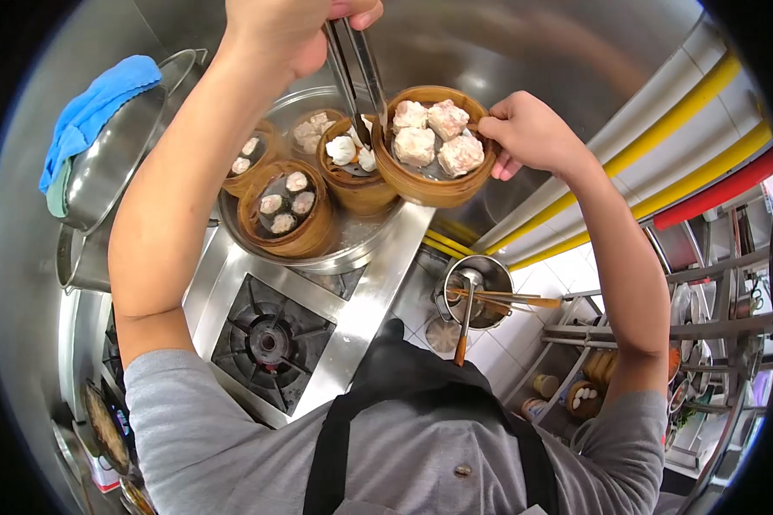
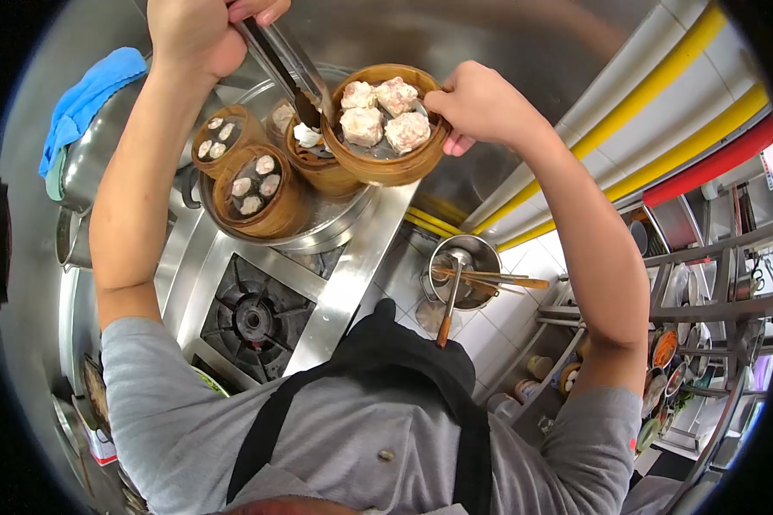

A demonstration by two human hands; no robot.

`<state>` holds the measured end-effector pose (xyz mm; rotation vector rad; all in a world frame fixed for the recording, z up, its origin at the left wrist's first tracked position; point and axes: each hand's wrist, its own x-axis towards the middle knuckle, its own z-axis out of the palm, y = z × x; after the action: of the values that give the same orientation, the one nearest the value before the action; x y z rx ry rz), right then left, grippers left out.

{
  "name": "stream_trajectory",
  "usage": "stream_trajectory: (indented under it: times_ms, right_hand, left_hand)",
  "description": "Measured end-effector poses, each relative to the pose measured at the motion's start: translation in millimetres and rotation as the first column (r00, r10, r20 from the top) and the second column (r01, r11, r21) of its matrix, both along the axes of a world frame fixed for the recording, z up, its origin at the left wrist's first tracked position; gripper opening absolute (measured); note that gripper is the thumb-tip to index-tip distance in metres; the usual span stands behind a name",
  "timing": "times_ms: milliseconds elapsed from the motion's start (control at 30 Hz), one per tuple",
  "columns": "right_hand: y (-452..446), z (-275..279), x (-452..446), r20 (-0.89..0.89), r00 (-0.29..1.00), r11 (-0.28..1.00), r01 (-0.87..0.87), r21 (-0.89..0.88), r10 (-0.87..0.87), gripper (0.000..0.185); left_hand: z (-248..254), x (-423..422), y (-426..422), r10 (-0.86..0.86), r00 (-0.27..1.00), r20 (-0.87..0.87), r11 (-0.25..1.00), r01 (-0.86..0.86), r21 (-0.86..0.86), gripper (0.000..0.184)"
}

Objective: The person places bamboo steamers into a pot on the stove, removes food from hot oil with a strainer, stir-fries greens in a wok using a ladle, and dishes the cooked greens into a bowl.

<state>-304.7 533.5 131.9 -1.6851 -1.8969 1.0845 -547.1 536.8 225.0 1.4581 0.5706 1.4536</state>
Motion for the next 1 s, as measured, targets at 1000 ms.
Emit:
stream_trajectory:
  times_ms: [1000]
  right_hand:
    - [-23.1,-49.3,83.2,-0.19,0.874,0.893,0.446,-0.053,-0.448,0.053]
  left_hand:
    - [-124.3,-150.3,179.9,0.193,0.981,-0.032,0.976,-0.195,-0.097,0.059]
